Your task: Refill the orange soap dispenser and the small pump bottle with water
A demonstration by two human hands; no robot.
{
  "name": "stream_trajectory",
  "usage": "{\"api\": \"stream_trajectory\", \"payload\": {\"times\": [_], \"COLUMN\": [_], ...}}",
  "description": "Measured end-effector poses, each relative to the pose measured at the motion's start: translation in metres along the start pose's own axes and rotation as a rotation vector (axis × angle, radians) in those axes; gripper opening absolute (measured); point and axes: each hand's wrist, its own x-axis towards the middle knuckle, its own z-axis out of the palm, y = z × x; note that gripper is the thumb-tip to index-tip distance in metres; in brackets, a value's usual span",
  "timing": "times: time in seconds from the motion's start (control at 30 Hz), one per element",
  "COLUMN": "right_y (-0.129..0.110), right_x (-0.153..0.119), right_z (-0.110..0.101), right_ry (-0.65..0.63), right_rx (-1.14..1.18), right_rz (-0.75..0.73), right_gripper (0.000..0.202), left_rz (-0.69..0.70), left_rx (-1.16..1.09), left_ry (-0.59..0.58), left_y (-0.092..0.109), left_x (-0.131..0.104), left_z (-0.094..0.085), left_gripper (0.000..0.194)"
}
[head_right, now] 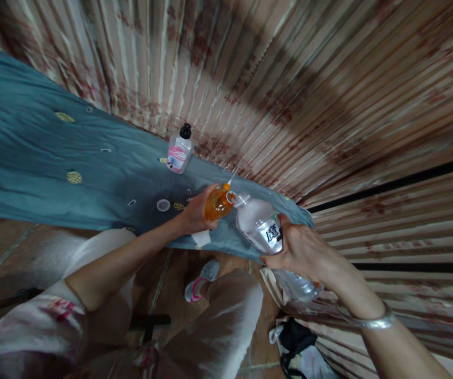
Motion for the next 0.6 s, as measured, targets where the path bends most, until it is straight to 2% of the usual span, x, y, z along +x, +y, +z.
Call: {"api": "stream_trajectory", "payload": {"times": [0.13, 0.37, 0.6], "right_y": [0.0007, -0.0051, -0.0017], "right_x": [-0.0005, -0.0010, -0.0006], "right_z": [0.0006, -0.0042, -0.0012], "right_ry": [0.008, -0.049, 0.006], "right_rx": [0.016, 0.010, 0.025], "right_rz": [-0.013, 0.049, -0.016], "right_gripper": [0.046, 0.054, 0.045], "left_rz": [-0.004, 0.004, -0.002], "left_rx": [-0.003, -0.004, 0.005], "left_ry": [0.005, 0.011, -0.002], "left_y": [0.0027, 0.0036, 0.0023], "left_x": [0.0010, 0.0009, 0.0015], "left_z": [0.0001, -0.0002, -0.0002], "left_gripper": [0.114, 0.115, 0.113]}}
